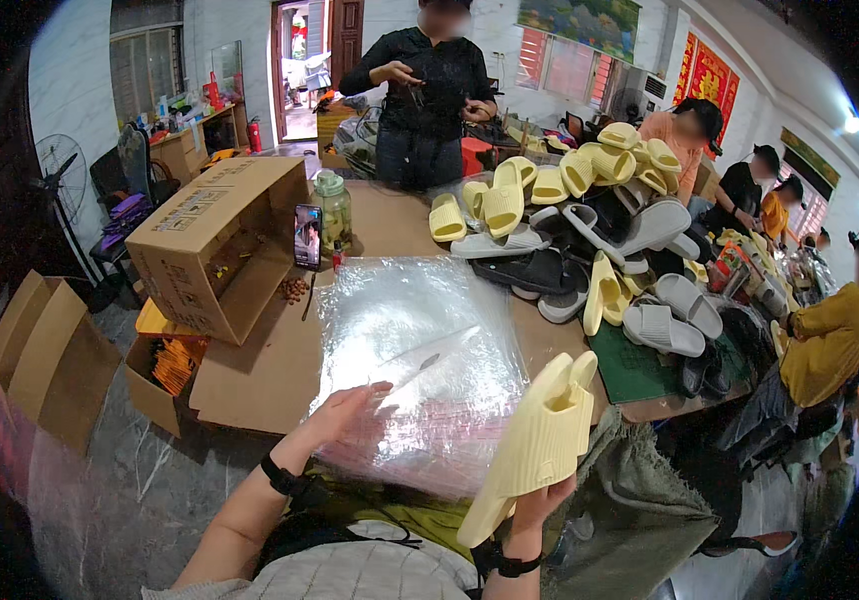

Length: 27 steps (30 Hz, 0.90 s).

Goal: Packing pairs of slides into plastic bags and then into a large sack.

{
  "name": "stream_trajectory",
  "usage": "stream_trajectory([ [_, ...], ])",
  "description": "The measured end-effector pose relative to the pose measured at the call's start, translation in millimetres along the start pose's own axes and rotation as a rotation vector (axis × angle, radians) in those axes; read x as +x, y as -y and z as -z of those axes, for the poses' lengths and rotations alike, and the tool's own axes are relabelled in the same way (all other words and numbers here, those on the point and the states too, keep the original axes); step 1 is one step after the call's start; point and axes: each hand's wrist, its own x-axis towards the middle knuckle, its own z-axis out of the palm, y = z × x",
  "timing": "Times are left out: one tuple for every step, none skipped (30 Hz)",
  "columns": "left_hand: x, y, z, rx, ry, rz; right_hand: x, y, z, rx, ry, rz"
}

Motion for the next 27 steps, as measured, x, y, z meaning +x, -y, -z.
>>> stream_trajectory([
  [-2, -5, -3, -0.136, 0.009, 0.059, -1, 3, 1, -0.031, -0.002, 0.003],
  [2, 2, -1, -0.136, 0.011, 0.061, -1, 6, 2, -0.033, -0.004, 0.003],
  [5, 13, 5, -0.017, -0.021, -0.044, 0, 12, -1, -0.138, 0.079, 0.091],
  [7, 13, 5, 0.101, -0.042, -0.146, 1, 16, -3, -0.251, 0.156, 0.182],
  [8, 13, 5, 0.102, -0.041, -0.147, 0, 16, -5, -0.251, 0.155, 0.182],
  [8, 14, 4, 0.164, -0.086, -0.183, -3, 16, -9, -0.241, 0.153, 0.190],
  [9, 14, 4, 0.226, -0.131, -0.218, -5, 16, -12, -0.231, 0.151, 0.198],
  [9, 15, 4, 0.226, -0.130, -0.219, -4, 17, -11, -0.231, 0.150, 0.199],
  [8, 9, 0, 0.225, -0.147, -0.149, -2, 18, -9, -0.235, 0.174, 0.175],
  [6, 5, 0, 0.226, -0.174, -0.079, -1, 20, -10, -0.231, 0.204, 0.150],
  [7, 9, 1, 0.226, -0.177, -0.078, -2, 21, -12, -0.229, 0.206, 0.150],
  [10, 16, 3, 0.152, -0.175, -0.064, -3, 22, -15, -0.199, 0.181, 0.119],
  [10, 16, 1, 0.077, -0.171, -0.047, -4, 24, -16, -0.172, 0.154, 0.086],
  [10, 16, 0, 0.075, -0.171, -0.044, -3, 22, -15, -0.173, 0.154, 0.083],
  [10, 15, 0, 0.093, -0.158, -0.058, -1, 20, -13, -0.181, 0.168, 0.068],
  [9, 12, -1, 0.110, -0.141, -0.078, 0, 20, -12, -0.188, 0.181, 0.060],
  [10, 15, 0, 0.110, -0.139, -0.081, 0, 21, -13, -0.188, 0.179, 0.062],
  [11, 21, 3, 0.096, -0.090, -0.110, 0, 21, -14, -0.193, 0.188, 0.086],
  [11, 22, 4, 0.082, -0.045, -0.137, 1, 21, -17, -0.195, 0.200, 0.106],
  [10, 24, 3, 0.084, -0.051, -0.138, 1, 22, -19, -0.190, 0.203, 0.105],
  [9, 26, 0, 0.081, -0.055, -0.139, 0, 26, -21, -0.241, 0.216, 0.097],
  [8, 25, -1, 0.080, -0.065, -0.144, 0, 28, -24, -0.287, 0.232, 0.091],
  [7, 22, -3, 0.084, -0.078, -0.151, -1, 30, -25, -0.274, 0.241, 0.095],
  [6, 19, -4, 0.210, -0.069, -0.184, -2, 31, -24, -0.313, 0.272, 0.147],
  [6, 17, -6, 0.333, -0.058, -0.215, -3, 34, -23, -0.356, 0.302, 0.200],
  [9, 15, -6, 0.556, -0.033, -0.328, -6, 35, -25, -0.375, 0.289, 0.169],
  [7, 13, -9, 0.542, -0.045, -0.309, -8, 35, -29, -0.366, 0.296, 0.176],
])
